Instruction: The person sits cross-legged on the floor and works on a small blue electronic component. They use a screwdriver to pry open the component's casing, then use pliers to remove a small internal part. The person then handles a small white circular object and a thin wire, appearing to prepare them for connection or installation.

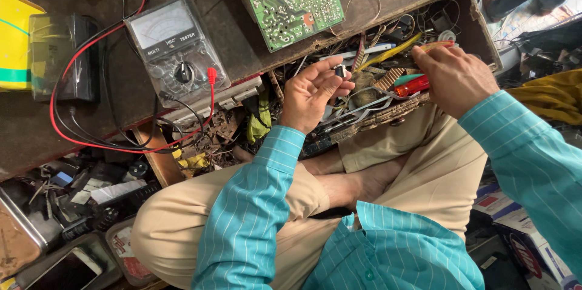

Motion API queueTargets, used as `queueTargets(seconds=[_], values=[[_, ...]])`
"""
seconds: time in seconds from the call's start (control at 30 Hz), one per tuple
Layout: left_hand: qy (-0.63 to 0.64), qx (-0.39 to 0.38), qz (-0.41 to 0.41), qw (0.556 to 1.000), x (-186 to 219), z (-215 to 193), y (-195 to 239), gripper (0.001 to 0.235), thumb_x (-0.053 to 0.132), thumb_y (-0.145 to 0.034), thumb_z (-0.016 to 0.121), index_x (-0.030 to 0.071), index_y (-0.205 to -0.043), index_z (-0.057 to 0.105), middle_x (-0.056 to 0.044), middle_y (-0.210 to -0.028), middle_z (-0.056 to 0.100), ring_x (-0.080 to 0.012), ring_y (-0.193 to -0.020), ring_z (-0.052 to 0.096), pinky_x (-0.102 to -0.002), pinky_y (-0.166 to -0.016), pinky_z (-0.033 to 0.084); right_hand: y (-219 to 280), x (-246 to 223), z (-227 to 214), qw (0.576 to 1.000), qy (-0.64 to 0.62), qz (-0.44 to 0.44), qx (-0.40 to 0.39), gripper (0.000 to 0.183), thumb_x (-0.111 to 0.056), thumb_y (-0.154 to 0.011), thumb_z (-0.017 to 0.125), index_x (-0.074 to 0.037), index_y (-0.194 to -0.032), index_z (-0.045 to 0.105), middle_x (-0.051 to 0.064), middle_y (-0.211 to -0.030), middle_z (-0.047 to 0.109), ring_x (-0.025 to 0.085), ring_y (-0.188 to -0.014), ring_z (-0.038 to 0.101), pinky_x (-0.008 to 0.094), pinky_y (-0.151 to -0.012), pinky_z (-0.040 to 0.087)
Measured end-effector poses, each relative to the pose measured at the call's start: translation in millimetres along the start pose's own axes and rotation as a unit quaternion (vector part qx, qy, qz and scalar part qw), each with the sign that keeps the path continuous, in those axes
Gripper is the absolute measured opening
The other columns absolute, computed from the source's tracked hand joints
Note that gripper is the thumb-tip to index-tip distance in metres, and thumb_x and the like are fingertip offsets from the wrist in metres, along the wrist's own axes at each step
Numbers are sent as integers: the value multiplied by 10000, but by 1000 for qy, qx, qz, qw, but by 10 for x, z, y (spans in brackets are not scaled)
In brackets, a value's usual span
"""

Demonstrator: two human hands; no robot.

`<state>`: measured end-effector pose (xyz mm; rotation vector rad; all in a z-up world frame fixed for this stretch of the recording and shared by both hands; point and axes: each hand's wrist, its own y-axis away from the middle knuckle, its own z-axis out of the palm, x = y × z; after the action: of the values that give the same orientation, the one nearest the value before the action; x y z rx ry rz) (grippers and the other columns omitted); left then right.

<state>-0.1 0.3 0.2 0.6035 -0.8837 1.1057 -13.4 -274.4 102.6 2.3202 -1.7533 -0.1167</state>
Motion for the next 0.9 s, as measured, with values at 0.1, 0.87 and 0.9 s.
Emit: queueTargets(seconds=[0.1, 0.87, 0.9], values=[[17, -21, -1, 1000, 25, 2, 6, 403, 110, -1057, 638, -42, -1420, 553, -213, -1190, 721, -256, -1051, 748, -358, -943, 640, 3, 33, 33, 999, -11, -13, 30, 682, -54, -795, 696, -36, -1461, 549, 178, -1269, 665, 350, -1174, 640, 451, -931, 551], [46, 49, -66, 996, 68, 33, 38, 368, 253, -1010, 689, -56, -1195, 611, -182, -932, 747, -236, -780, 759, -353, -681, 647, 515, -214, -108, 276, -961, -11, 30, 588, -118, -1142, 464, -176, -1705, 301, 321, -1627, 393, 342, -1200, 652, 298, -814, 617], [57, 63, -61, 995, 80, 46, 36, 345, 239, -1010, 688, -53, -1182, 624, -177, -962, 753, -234, -811, 764, -357, -708, 656, 487, -154, -89, 396, -915, 36, 64, 625, -119, -1120, 483, -201, -1714, 308, 309, -1621, 390, 320, -1213, 641, 301, -843, 617]])
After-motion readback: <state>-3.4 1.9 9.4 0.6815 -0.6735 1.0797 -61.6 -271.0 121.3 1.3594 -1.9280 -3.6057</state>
